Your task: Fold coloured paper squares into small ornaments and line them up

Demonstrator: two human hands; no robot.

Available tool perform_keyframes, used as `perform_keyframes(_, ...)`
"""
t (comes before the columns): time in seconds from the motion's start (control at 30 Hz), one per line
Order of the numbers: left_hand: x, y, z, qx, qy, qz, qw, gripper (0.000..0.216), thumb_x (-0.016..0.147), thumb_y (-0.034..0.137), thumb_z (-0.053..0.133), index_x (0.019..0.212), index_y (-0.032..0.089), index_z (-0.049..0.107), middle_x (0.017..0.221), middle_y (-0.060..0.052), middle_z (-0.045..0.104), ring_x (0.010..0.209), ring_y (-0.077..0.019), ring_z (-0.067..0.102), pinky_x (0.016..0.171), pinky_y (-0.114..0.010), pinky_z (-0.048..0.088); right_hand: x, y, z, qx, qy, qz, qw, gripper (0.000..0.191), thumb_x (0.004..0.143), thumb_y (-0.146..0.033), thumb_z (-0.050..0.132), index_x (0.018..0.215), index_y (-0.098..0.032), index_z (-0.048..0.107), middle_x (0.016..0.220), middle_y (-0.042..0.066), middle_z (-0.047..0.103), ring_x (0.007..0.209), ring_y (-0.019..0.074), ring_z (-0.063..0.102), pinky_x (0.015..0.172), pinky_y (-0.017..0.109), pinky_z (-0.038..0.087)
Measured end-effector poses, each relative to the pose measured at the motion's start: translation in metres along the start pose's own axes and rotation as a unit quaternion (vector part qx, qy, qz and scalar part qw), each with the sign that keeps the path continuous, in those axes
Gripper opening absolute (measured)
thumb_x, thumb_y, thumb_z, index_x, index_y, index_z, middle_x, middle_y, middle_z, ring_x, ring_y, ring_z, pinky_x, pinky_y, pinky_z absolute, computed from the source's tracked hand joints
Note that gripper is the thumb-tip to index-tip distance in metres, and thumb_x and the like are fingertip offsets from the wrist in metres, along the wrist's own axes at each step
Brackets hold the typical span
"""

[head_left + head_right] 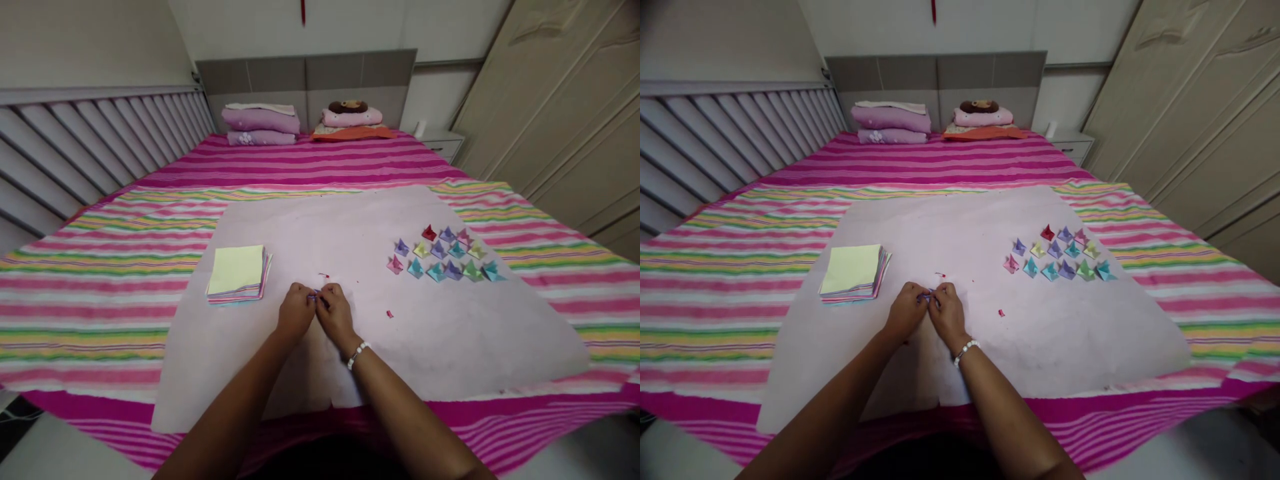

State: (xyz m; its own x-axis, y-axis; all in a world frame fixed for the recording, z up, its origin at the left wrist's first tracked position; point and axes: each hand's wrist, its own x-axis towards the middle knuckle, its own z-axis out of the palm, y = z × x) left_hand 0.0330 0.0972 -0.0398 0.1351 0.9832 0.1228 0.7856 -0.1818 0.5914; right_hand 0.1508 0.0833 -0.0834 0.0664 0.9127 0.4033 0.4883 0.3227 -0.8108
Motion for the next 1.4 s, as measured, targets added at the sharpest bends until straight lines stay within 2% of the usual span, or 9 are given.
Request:
perform_keyframes(0.1, 0.000, 0.003, -0.004, 0.024, -0.015, -0.001, 1.000, 0.024, 0.083, 0.014, 0.051, 0.093, 0.016, 0.072, 0.095, -0.008, 0.061, 0.089, -0.0199, 0.060, 0.082, -0.031, 0.048, 0.000, 0.000, 0.000, 0.003, 0.000, 0.003, 1.000, 0.015, 0.084, -0.011, 0.052, 0.079, -0.018, 0.064, 0.092, 0.005, 0.052, 0.074, 0.0156, 0.054, 0.065, 0.027, 0.046)
perform_keyframes(0.3, 0.000, 0.005, -0.006, 0.063, -0.036, 0.003, 0.997, 0.025, 0.087, 0.018, 0.048, 0.082, 0.016, 0.072, 0.092, -0.008, 0.061, 0.085, -0.0198, 0.059, 0.076, -0.031, 0.046, 0.001, -0.001, 0.000, 0.006, 0.005, 0.001, 1.000, 0.016, 0.083, -0.009, 0.051, 0.080, -0.018, 0.064, 0.088, 0.005, 0.053, 0.077, 0.0172, 0.055, 0.068, 0.028, 0.047)
perform_keyframes(0.57, 0.002, 0.003, -0.006, 0.071, -0.061, 0.023, 0.995, 0.023, 0.088, 0.016, 0.049, 0.085, 0.017, 0.072, 0.094, -0.007, 0.065, 0.093, -0.0176, 0.059, 0.083, -0.028, 0.045, 0.001, 0.000, 0.000, 0.006, 0.009, -0.008, 1.000, 0.018, 0.082, -0.008, 0.050, 0.081, -0.018, 0.065, 0.088, 0.006, 0.055, 0.082, 0.0197, 0.055, 0.075, 0.032, 0.049)
perform_keyframes(0.8, 0.001, 0.008, -0.003, 0.087, -0.051, 0.009, 0.995, 0.023, 0.087, 0.018, 0.049, 0.084, 0.016, 0.071, 0.093, -0.008, 0.064, 0.088, -0.0196, 0.060, 0.077, -0.029, 0.045, 0.001, 0.003, 0.001, 0.004, 0.010, -0.017, 1.000, 0.026, 0.080, -0.006, 0.050, 0.095, -0.018, 0.068, 0.094, 0.008, 0.057, 0.087, 0.0204, 0.057, 0.080, 0.034, 0.050)
perform_keyframes(1.1, 0.001, 0.007, 0.005, 0.076, -0.024, -0.005, 0.997, 0.022, 0.085, 0.016, 0.050, 0.094, 0.017, 0.070, 0.096, -0.007, 0.063, 0.092, -0.0191, 0.060, 0.079, -0.028, 0.045, 0.002, 0.003, 0.002, -0.005, 0.002, -0.018, 1.000, 0.027, 0.081, -0.005, 0.049, 0.097, -0.017, 0.067, 0.097, 0.008, 0.056, 0.091, 0.0210, 0.057, 0.085, 0.036, 0.051)
perform_keyframes(1.3, 0.002, 0.005, 0.001, 0.065, -0.026, 0.014, 0.997, 0.021, 0.086, 0.015, 0.051, 0.094, 0.018, 0.069, 0.097, -0.006, 0.063, 0.095, -0.0187, 0.059, 0.082, -0.028, 0.045, 0.009, 0.005, -0.011, -0.023, -0.047, -0.036, 0.998, 0.028, 0.078, -0.004, 0.052, 0.098, -0.017, 0.066, 0.098, 0.007, 0.055, 0.082, 0.0180, 0.057, 0.072, 0.031, 0.052)
perform_keyframes(1.4, 0.002, 0.005, -0.001, 0.056, -0.028, 0.023, 0.998, 0.021, 0.086, 0.017, 0.051, 0.097, 0.018, 0.069, 0.099, -0.006, 0.064, 0.096, -0.0183, 0.059, 0.083, -0.028, 0.045, 0.015, 0.002, -0.026, -0.054, -0.097, -0.063, 0.992, 0.035, 0.076, 0.000, 0.050, 0.100, -0.018, 0.067, 0.097, 0.007, 0.058, 0.083, 0.0177, 0.058, 0.076, 0.030, 0.051)
